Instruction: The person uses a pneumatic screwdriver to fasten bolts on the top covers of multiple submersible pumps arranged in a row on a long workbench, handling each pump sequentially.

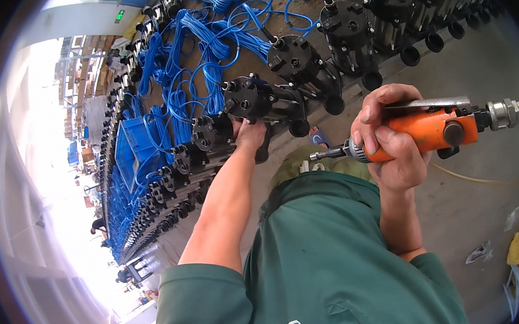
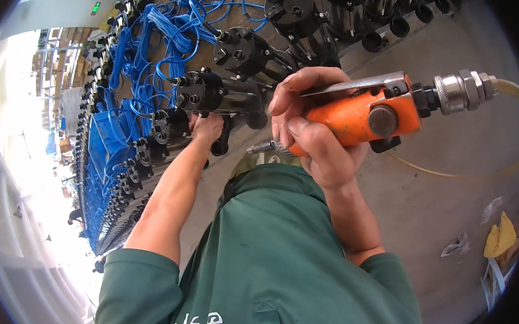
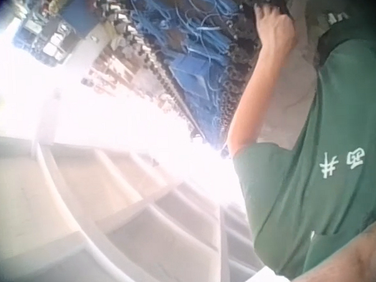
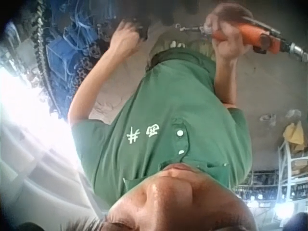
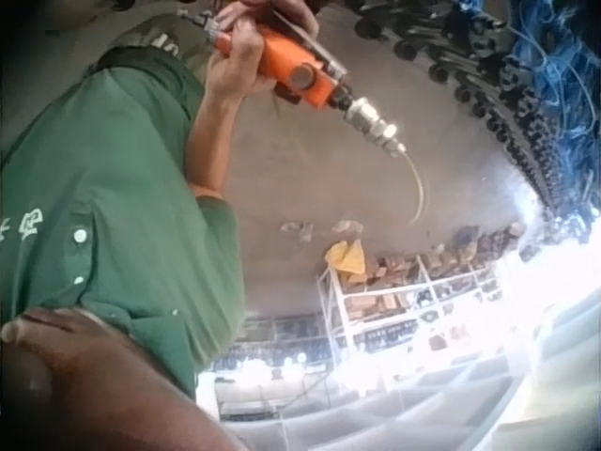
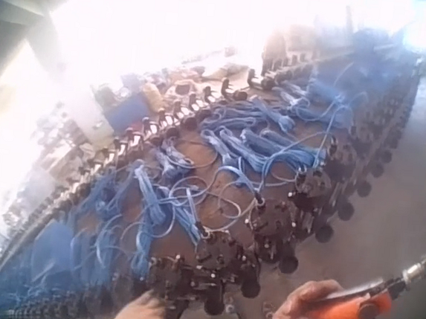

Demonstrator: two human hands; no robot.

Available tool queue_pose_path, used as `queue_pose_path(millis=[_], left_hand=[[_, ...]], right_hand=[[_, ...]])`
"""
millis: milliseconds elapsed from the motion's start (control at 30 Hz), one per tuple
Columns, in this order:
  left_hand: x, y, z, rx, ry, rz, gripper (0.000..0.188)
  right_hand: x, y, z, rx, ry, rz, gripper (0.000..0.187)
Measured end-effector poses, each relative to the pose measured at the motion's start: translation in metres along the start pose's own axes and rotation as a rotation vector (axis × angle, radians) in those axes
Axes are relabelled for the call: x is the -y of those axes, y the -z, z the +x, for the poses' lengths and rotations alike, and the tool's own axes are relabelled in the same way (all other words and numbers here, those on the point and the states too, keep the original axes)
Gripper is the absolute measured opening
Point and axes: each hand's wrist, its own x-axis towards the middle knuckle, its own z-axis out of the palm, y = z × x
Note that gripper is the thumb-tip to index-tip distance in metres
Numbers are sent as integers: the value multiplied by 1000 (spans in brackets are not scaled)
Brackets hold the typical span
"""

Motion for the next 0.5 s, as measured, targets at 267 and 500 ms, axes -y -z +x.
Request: queue_pose_path(millis=[267,500], left_hand=[[-12,-1,-16,-18,-73,77,27],[111,173,-109,-50,-128,-663,28]], right_hand=[[-1,8,6,8,39,-62,41],[-14,12,10,-118,44,-222,38]])
